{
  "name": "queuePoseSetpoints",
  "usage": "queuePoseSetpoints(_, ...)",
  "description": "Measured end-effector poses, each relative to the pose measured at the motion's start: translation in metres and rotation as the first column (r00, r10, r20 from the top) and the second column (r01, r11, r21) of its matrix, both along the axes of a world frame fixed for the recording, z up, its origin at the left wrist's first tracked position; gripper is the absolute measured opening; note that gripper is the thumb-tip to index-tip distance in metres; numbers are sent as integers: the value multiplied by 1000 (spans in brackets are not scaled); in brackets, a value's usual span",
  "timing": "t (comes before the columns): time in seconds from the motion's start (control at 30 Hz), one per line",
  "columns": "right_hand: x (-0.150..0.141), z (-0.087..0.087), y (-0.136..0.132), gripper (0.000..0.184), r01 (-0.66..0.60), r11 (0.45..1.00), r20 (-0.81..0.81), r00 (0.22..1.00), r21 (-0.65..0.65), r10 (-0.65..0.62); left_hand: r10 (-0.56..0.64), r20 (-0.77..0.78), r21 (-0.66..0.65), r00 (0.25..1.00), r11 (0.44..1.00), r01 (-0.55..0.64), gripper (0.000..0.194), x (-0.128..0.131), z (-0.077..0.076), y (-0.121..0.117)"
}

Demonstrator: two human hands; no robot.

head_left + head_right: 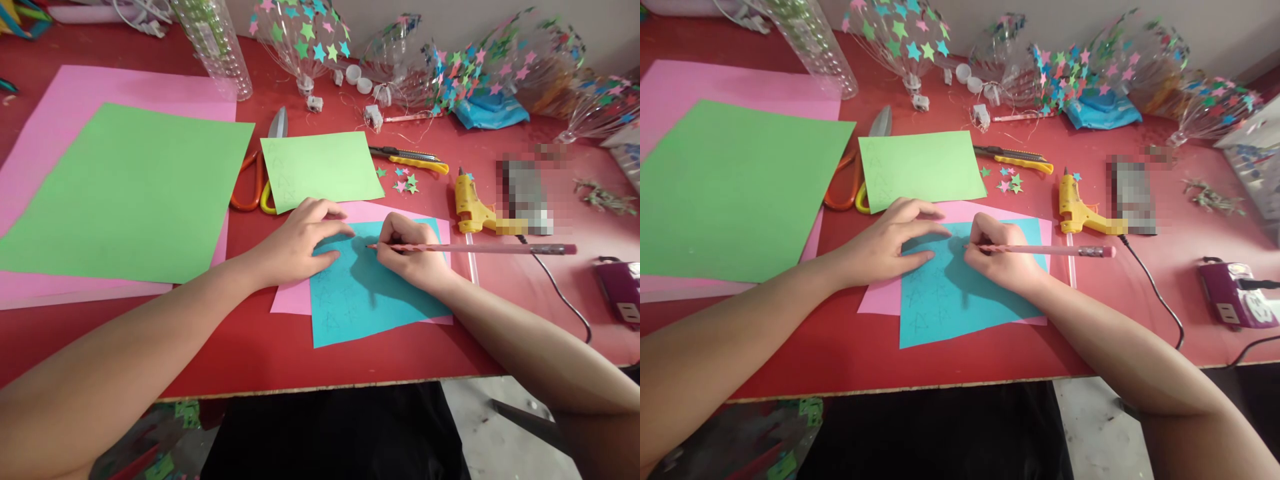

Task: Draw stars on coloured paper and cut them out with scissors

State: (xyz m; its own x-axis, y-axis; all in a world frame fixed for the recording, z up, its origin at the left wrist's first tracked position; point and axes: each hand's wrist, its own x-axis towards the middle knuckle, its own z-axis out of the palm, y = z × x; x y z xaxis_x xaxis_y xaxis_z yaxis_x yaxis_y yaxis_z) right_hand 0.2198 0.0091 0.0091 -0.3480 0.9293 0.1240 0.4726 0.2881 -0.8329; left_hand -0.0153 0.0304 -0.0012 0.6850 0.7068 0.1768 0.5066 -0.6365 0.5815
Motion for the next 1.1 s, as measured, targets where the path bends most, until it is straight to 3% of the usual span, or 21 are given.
queuePoseSetpoints(0.5,-2,4,-3,14,-148,989,48,988,24,146,-5,2,7,1000,1000,5,28,0,0,0)
queuePoseSetpoints(0.87,-2,4,-3,16,-183,983,44,982,30,181,-19,9,22,1000,1000,19,29,-1,0,0)
queuePoseSetpoints(0.97,-1,3,-1,16,-123,992,-50,991,9,123,-27,-7,3,1000,1000,27,30,-1,1,-1)
queuePoseSetpoints(1.1,1,5,0,18,-33,993,-264,964,-116,1,-30,-12,-21,999,999,30,32,-1,3,-1)
